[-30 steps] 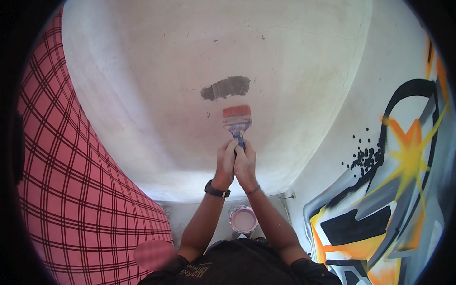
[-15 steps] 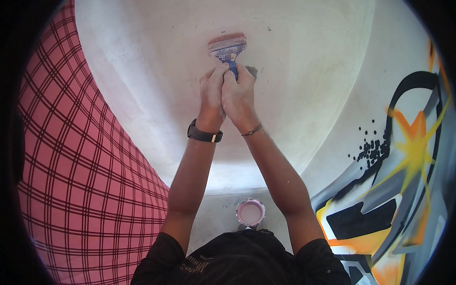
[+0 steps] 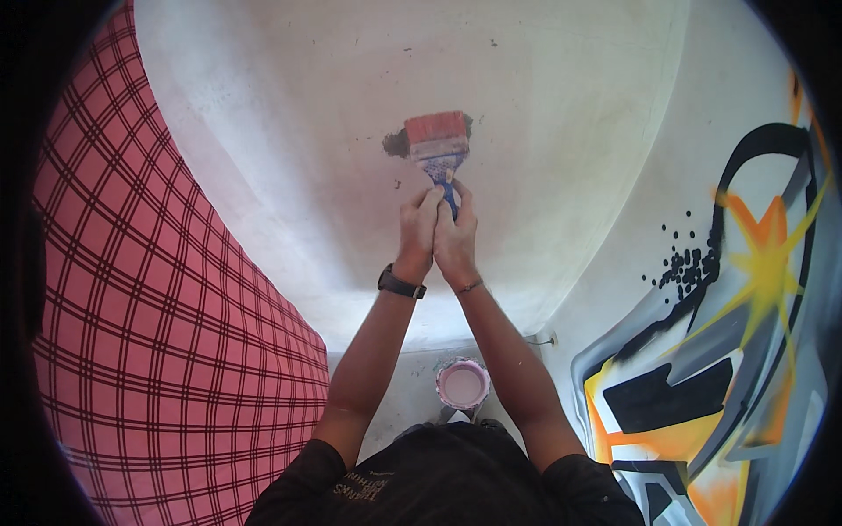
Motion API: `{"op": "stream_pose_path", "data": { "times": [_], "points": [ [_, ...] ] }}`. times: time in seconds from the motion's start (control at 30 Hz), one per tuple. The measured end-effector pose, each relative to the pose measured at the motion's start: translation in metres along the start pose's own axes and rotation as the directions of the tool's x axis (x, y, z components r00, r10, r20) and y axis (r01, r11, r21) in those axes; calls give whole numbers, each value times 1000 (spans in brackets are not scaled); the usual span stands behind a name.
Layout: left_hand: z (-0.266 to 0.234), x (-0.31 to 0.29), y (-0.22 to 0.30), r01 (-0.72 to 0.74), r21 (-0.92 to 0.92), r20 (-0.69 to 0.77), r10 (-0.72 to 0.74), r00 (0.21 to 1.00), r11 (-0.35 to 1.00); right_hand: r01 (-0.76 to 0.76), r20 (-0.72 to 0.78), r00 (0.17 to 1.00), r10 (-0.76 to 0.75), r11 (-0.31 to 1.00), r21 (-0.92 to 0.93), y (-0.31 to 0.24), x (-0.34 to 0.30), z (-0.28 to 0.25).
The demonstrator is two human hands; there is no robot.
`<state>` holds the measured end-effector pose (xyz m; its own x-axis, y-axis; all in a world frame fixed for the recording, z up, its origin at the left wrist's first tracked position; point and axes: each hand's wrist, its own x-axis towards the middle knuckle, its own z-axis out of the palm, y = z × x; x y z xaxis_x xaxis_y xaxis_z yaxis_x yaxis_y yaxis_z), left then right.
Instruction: Painting or priming a section of the ceiling using a brush and paint from a bucket.
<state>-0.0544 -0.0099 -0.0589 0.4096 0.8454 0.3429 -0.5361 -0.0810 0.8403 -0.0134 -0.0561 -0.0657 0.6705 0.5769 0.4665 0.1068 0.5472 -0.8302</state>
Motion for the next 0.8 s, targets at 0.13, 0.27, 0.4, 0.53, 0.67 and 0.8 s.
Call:
{"op": "stream_pose_path", "data": {
  "times": [0.13, 0.27, 0.4, 0.53, 0.67, 0.8],
  "points": [
    [-12, -21, -36, 57, 65, -16, -56, 998, 996, -115, -31, 993, 114, 993, -12, 27, -27, -19],
    [-29, -48, -74, 148, 99, -18, -146, 989, 984, -200, -74, 978, 194, 975, -92, 64, -54, -43],
    [-34, -70, -86, 207, 96, -22, -206, 978, 974, -292, -135, 951, 277, 950, -109, 71, -74, -52],
    [-31, -75, -71, 191, 94, 23, -193, 981, 977, -386, -151, 913, 379, 922, -18, 55, -73, -47],
    [-18, -53, -41, 75, 56, -18, -74, 997, 996, -282, -137, 954, 269, 955, -95, 36, -45, -29],
    [-12, -19, -2, -76, 38, 40, 74, 996, 996, -172, -78, 983, 167, 983, -59, -4, -9, 3]
  ]
}}
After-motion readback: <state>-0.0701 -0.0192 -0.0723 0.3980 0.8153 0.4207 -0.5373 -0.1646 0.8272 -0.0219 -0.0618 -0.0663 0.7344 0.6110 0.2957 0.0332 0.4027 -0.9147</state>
